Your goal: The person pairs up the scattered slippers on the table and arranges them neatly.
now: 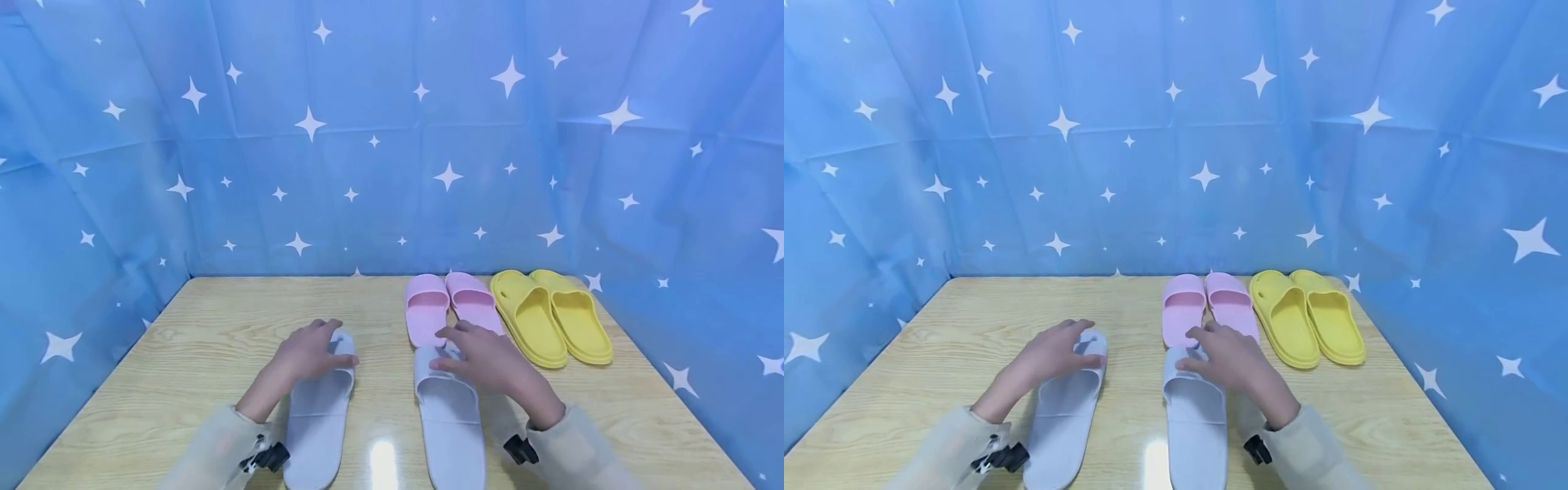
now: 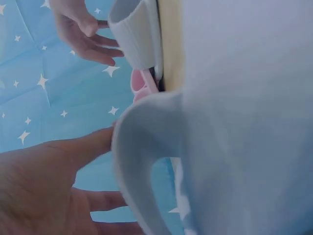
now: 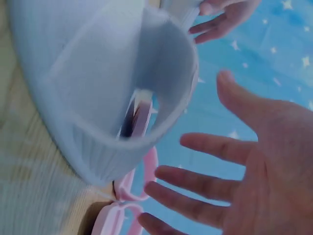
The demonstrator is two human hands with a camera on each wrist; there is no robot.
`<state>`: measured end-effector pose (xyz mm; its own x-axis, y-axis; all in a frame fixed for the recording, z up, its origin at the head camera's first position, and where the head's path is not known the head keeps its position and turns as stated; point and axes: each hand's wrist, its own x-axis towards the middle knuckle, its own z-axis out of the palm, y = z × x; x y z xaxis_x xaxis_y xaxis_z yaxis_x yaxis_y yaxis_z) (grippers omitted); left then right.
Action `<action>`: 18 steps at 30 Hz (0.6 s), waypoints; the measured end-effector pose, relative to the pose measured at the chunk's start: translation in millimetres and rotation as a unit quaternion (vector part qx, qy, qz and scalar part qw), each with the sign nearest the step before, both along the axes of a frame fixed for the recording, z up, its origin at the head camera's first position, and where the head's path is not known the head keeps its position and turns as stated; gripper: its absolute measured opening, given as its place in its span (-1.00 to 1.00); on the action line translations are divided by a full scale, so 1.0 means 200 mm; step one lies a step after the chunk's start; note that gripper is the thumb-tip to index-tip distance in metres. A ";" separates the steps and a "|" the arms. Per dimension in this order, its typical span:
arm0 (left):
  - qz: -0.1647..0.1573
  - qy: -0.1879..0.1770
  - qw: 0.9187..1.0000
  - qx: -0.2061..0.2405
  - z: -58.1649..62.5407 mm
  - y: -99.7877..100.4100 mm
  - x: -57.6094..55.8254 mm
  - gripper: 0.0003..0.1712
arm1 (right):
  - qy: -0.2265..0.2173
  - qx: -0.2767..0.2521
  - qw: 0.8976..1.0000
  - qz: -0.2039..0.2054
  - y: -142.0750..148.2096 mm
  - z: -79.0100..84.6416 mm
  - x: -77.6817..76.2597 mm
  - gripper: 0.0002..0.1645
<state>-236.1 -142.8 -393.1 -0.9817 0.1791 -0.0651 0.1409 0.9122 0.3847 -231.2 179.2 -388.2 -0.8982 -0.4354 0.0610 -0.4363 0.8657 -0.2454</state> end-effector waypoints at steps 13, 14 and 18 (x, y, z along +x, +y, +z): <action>-0.037 -0.032 0.998 -0.038 -0.03 0.00 0.07 0.10 | -0.049 0.006 0.995 0.090 -0.01 0.00 0.07 -0.43; -0.036 -0.034 0.998 -0.039 -0.03 0.00 0.07 0.09 | -0.052 0.003 0.993 0.101 -0.02 0.00 0.08 -0.42; -0.034 -0.040 0.998 -0.041 -0.02 0.00 0.09 0.09 | -0.064 0.003 0.990 0.123 -0.04 0.01 0.09 -0.42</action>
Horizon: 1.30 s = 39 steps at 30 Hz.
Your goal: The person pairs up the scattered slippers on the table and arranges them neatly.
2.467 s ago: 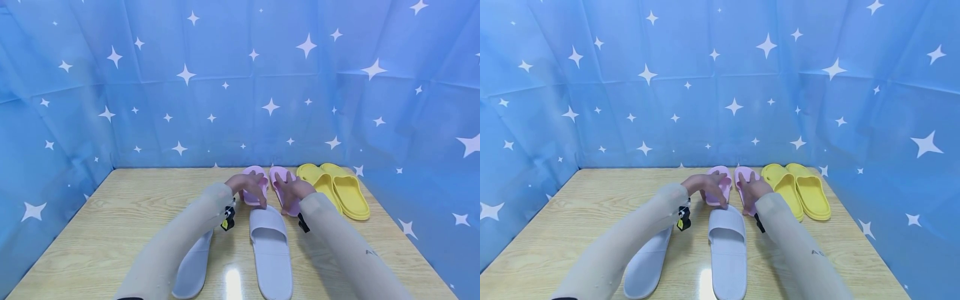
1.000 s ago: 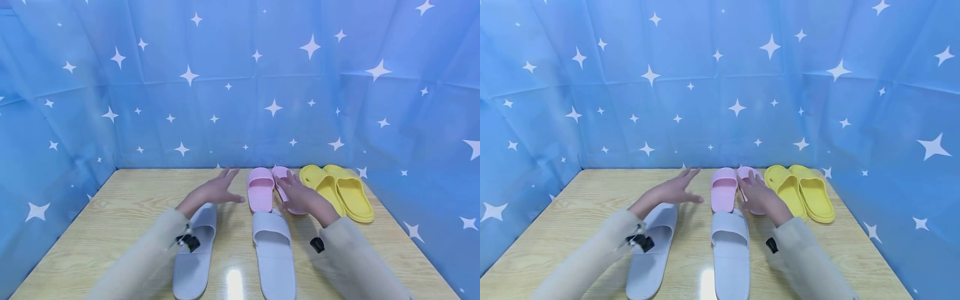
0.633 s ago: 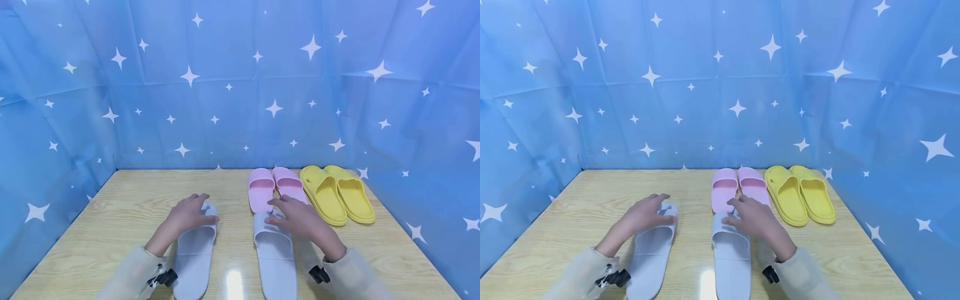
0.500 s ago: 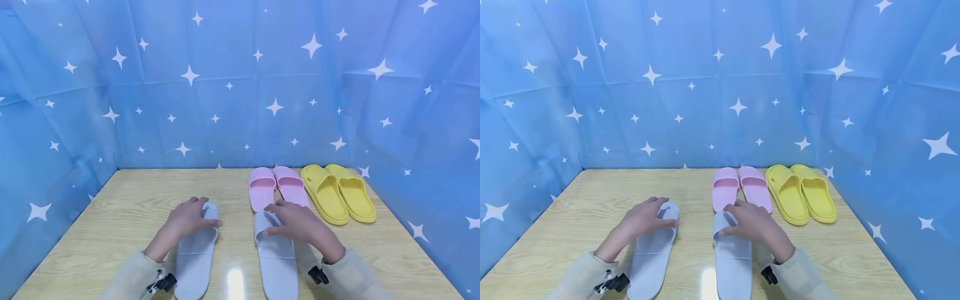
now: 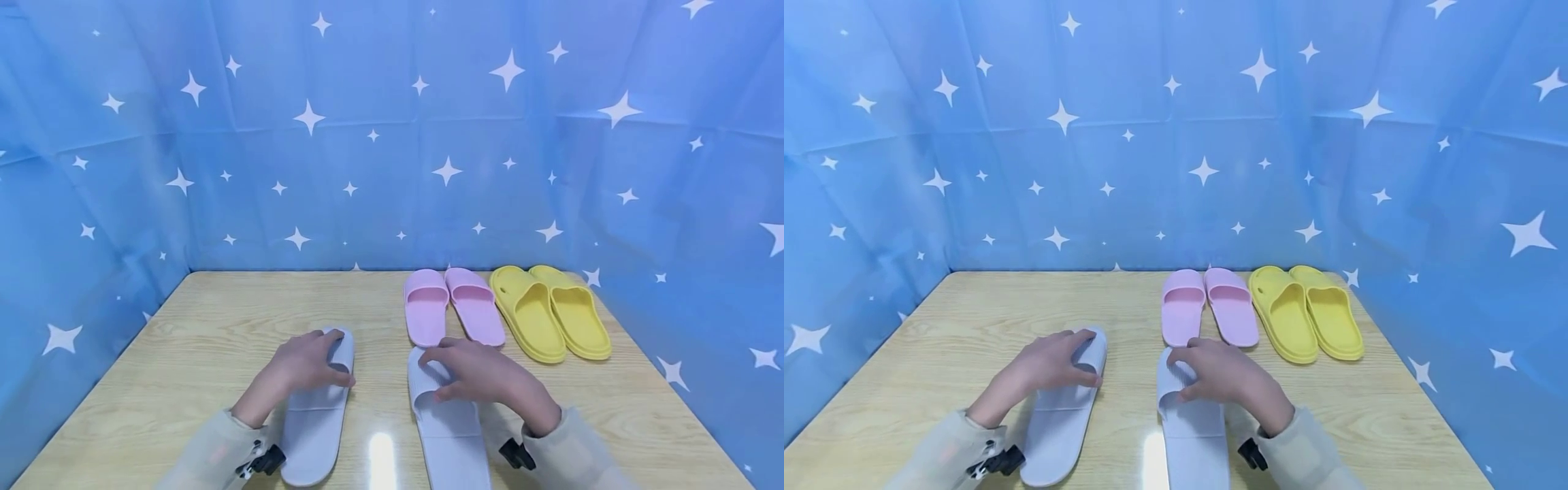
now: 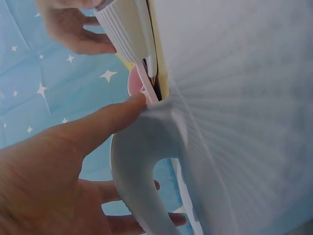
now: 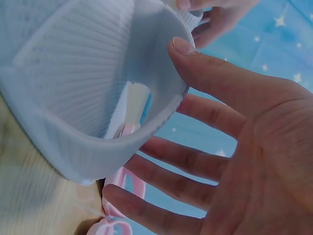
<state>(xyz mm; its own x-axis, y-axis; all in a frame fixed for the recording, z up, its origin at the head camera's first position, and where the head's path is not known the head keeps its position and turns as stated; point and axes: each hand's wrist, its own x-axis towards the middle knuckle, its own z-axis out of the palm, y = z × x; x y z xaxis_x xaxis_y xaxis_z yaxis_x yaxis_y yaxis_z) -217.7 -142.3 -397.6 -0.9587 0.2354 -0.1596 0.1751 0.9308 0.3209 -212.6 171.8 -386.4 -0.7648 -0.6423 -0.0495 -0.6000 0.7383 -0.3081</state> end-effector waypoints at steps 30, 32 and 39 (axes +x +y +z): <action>-0.023 -0.003 0.999 -0.025 0.01 0.03 0.07 0.23 | 0.035 0.019 0.998 0.039 -0.16 0.00 0.17 -0.12; -0.018 -0.028 0.999 -0.018 0.02 0.03 0.08 0.34 | 0.029 0.023 0.998 0.045 -0.17 0.00 0.19 -0.11; 0.000 -0.068 0.997 -0.020 0.03 0.04 0.12 0.59 | -0.037 0.033 0.999 0.018 -0.20 -0.01 0.23 0.04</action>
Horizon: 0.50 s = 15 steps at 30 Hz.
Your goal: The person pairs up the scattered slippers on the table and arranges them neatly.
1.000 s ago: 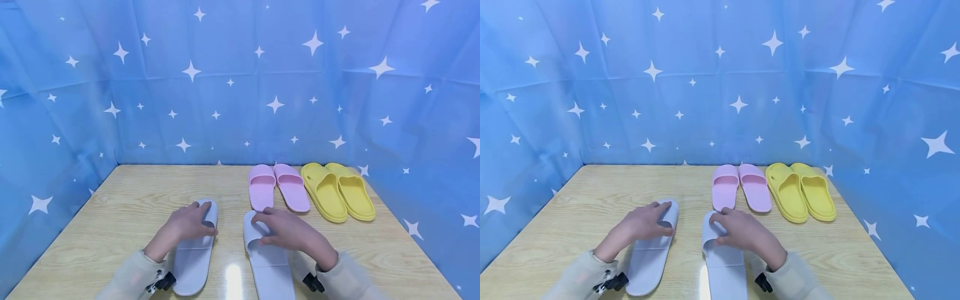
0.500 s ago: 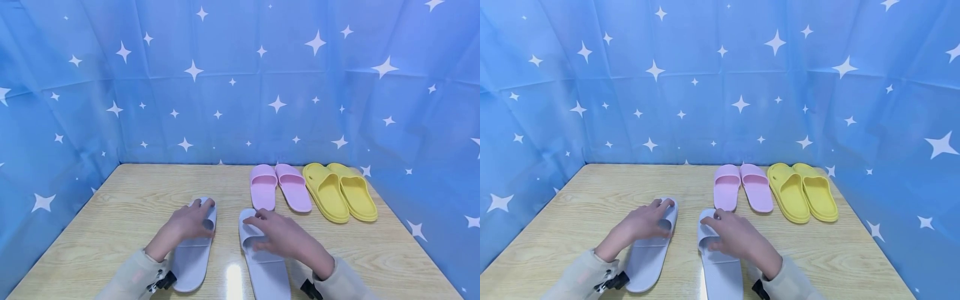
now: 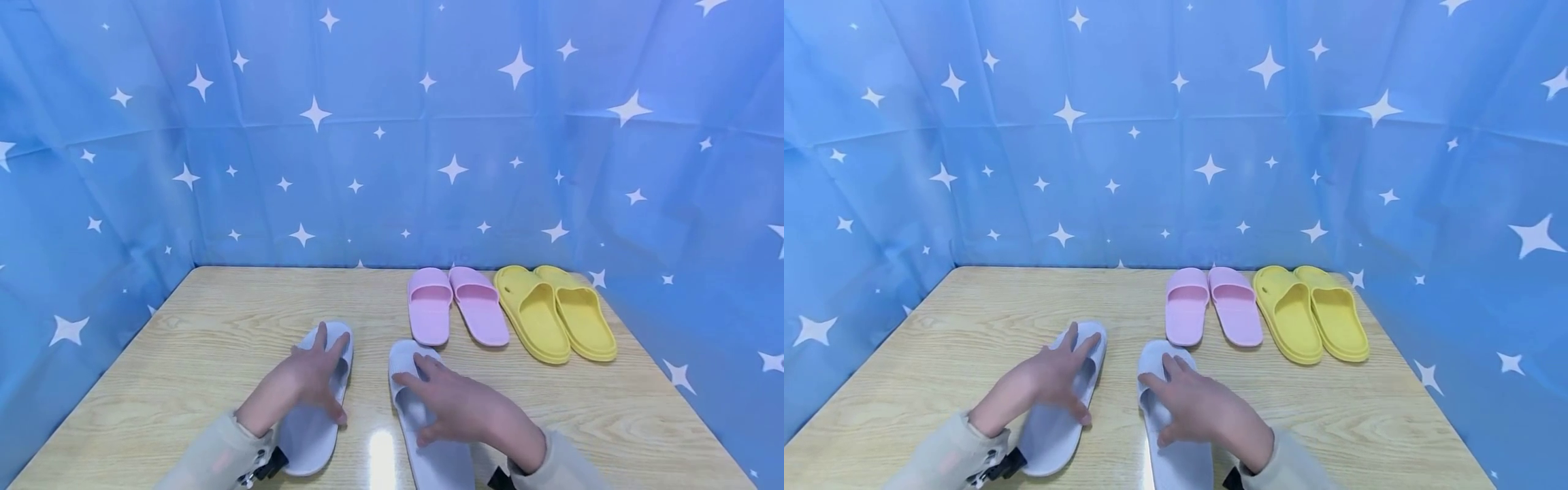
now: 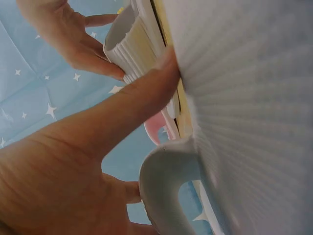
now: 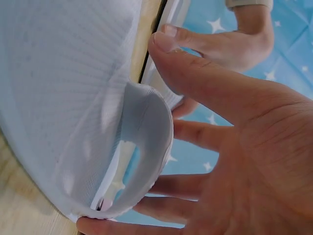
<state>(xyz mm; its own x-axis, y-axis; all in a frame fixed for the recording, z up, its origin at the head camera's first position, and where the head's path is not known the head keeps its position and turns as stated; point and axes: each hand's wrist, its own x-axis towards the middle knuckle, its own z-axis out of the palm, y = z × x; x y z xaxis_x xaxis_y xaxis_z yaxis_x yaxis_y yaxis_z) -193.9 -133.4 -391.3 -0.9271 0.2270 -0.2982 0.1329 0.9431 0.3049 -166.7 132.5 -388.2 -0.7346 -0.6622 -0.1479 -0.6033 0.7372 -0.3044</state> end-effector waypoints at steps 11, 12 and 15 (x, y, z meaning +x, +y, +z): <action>0.005 0.004 1.000 -0.017 -0.01 -0.01 -0.01 0.59 | -0.005 0.032 0.999 -0.016 -0.05 -0.01 0.01 0.13; 0.006 0.002 1.000 -0.015 -0.01 -0.02 -0.01 0.59 | -0.003 0.033 0.999 -0.016 -0.05 -0.02 0.01 0.14; 0.003 -0.001 1.000 -0.010 0.00 -0.03 -0.02 0.59 | 0.005 0.040 0.999 -0.016 -0.06 -0.03 0.01 0.14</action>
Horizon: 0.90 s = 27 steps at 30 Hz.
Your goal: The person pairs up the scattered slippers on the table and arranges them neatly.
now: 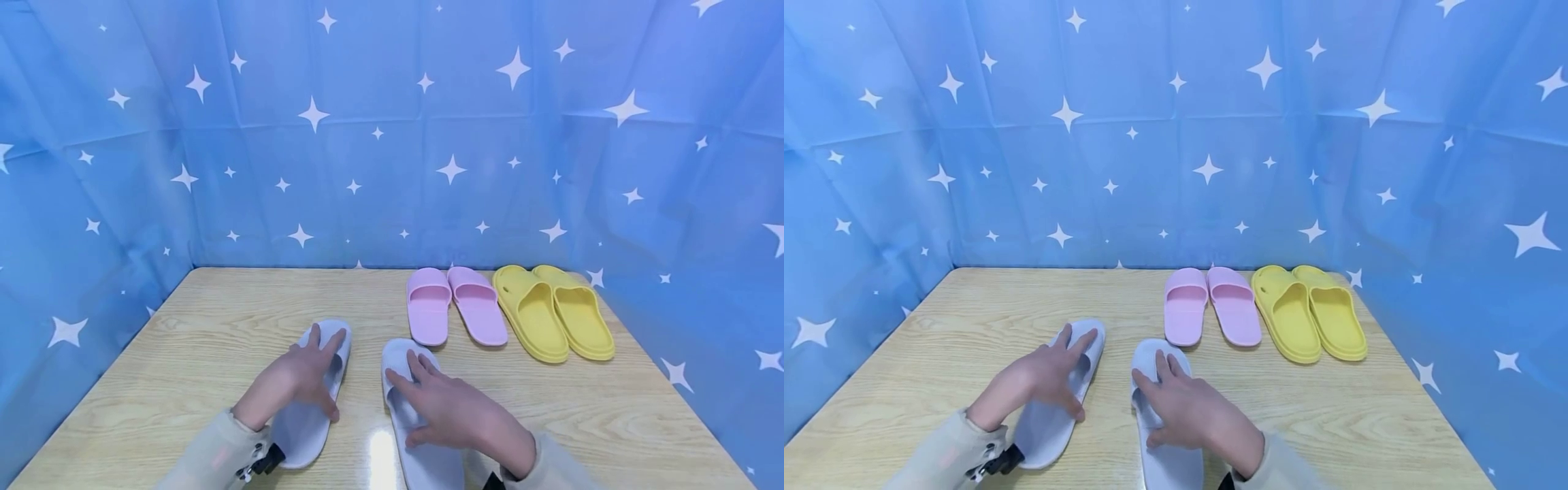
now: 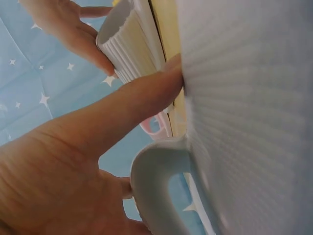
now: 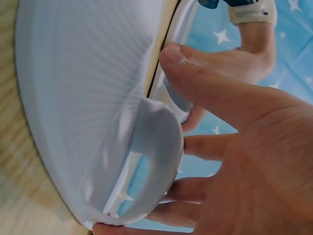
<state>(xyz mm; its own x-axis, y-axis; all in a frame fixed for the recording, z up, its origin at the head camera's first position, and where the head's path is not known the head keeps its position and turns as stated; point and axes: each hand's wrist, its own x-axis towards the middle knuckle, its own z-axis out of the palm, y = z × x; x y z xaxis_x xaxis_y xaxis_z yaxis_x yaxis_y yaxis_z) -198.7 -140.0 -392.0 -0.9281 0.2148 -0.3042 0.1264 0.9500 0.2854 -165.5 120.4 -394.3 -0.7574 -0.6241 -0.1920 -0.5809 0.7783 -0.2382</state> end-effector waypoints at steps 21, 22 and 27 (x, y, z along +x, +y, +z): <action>-0.023 -0.003 1.000 0.021 -0.01 -0.07 -0.04 0.61 | -0.037 0.023 0.999 0.007 -0.02 0.00 0.08 0.60; -0.029 -0.006 0.999 0.021 0.00 -0.07 -0.04 0.63 | -0.039 0.029 0.999 0.008 -0.02 -0.01 0.08 0.64; -0.051 -0.009 0.998 0.023 0.00 -0.08 -0.03 0.66 | -0.034 0.058 0.998 0.005 -0.03 -0.02 0.09 0.73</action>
